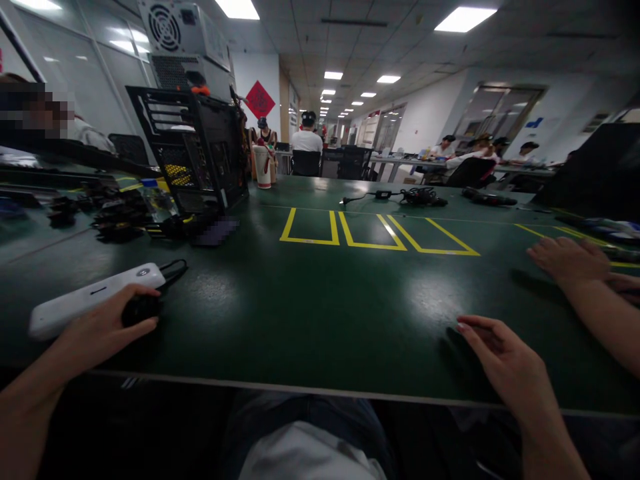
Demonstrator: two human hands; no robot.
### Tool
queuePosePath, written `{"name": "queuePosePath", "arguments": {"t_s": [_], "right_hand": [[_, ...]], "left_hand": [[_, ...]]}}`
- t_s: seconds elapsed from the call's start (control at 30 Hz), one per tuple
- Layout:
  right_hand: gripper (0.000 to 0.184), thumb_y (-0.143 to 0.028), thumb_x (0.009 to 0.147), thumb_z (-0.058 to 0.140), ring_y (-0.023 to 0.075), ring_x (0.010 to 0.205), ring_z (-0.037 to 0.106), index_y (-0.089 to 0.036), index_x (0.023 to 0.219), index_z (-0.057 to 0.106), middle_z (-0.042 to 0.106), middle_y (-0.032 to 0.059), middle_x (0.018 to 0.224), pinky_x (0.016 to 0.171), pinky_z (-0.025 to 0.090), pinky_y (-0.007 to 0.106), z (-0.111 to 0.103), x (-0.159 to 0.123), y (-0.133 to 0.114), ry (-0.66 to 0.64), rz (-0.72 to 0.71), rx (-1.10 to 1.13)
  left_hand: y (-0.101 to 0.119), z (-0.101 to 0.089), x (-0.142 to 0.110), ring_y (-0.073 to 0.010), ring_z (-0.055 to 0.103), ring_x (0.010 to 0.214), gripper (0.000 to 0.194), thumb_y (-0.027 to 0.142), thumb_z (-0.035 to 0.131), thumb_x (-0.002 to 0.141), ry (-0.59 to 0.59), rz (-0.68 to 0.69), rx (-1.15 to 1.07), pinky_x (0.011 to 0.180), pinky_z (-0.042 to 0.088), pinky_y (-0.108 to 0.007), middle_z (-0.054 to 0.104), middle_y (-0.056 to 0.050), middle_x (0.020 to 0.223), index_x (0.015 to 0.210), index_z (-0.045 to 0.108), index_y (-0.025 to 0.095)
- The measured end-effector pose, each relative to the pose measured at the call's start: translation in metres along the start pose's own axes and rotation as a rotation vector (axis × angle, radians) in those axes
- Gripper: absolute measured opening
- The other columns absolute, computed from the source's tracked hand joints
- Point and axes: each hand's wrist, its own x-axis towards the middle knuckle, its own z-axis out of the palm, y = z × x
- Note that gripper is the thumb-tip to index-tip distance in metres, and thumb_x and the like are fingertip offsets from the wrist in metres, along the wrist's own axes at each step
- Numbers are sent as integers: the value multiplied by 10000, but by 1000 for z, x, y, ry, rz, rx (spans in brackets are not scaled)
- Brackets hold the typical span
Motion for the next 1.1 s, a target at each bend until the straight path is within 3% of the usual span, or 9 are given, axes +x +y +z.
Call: {"name": "queuePosePath", "arguments": {"t_s": [0.1,0.2,0.4,0.5,0.6,0.77,0.83,0.93,1.1], "right_hand": [[314,-437,666,514,216,756,627,-216,884,560,646,51,820,695,498,341,1,2,2,-57,25,-1],[321,-433,655,522,218,772,624,-207,881,556,645,61,845,724,496,350,4,6,-5,-163,9,39],[269,-375,717,492,173,827,597,-214,926,547,621,49,909,745,484,326,25,27,-69,-546,-195,77],[240,-345,728,495,151,836,581,-222,927,550,607,30,932,750,472,313,57,54,-103,-698,-312,148],[232,-336,709,524,148,814,572,-199,892,563,604,36,897,758,459,322,105,90,-122,-694,-309,220],[261,-376,708,517,145,800,569,-182,881,540,584,55,905,721,477,305,176,127,-132,-652,18,577],[235,-345,687,555,140,815,566,-187,860,535,582,48,908,738,474,294,188,129,-132,-663,90,765],[257,-281,646,608,142,844,565,-200,877,530,586,40,920,771,462,297,190,124,-130,-703,122,938],[325,-223,626,609,165,892,553,-209,941,530,571,42,992,818,435,344,179,110,-132,-682,0,892]], "left_hand": [[15,2,14,-178,526,843,350,429,465,672,-75,59,-47,758,407,-307,516,40,947,985,405,285],[45,14,42,-190,528,832,394,380,500,650,-128,151,-118,754,413,-317,523,5,930,1004,410,234],[131,58,111,-207,513,914,494,352,537,624,-144,406,-265,802,404,-341,496,-27,1054,1084,404,229],[173,79,136,-213,509,940,614,344,557,615,-161,449,-323,801,408,-340,488,-50,1087,1169,328,215],[215,95,150,-229,502,961,641,337,570,617,-138,440,-331,777,417,-337,474,-66,1118,1186,298,217],[271,116,149,-234,508,951,581,312,582,631,-40,525,-341,741,428,-340,443,-54,1148,1139,309,245],[281,120,144,-240,515,934,573,285,582,636,13,568,-360,719,435,-354,437,-63,1143,1134,301,240],[284,122,135,-248,507,937,551,268,559,663,90,652,-393,718,440,-382,430,-75,1125,1139,286,225],[270,113,121,-260,414,1064,669,264,605,626,93,837,-452,870,374,-437,366,-91,1174,1184,241,201]]}}
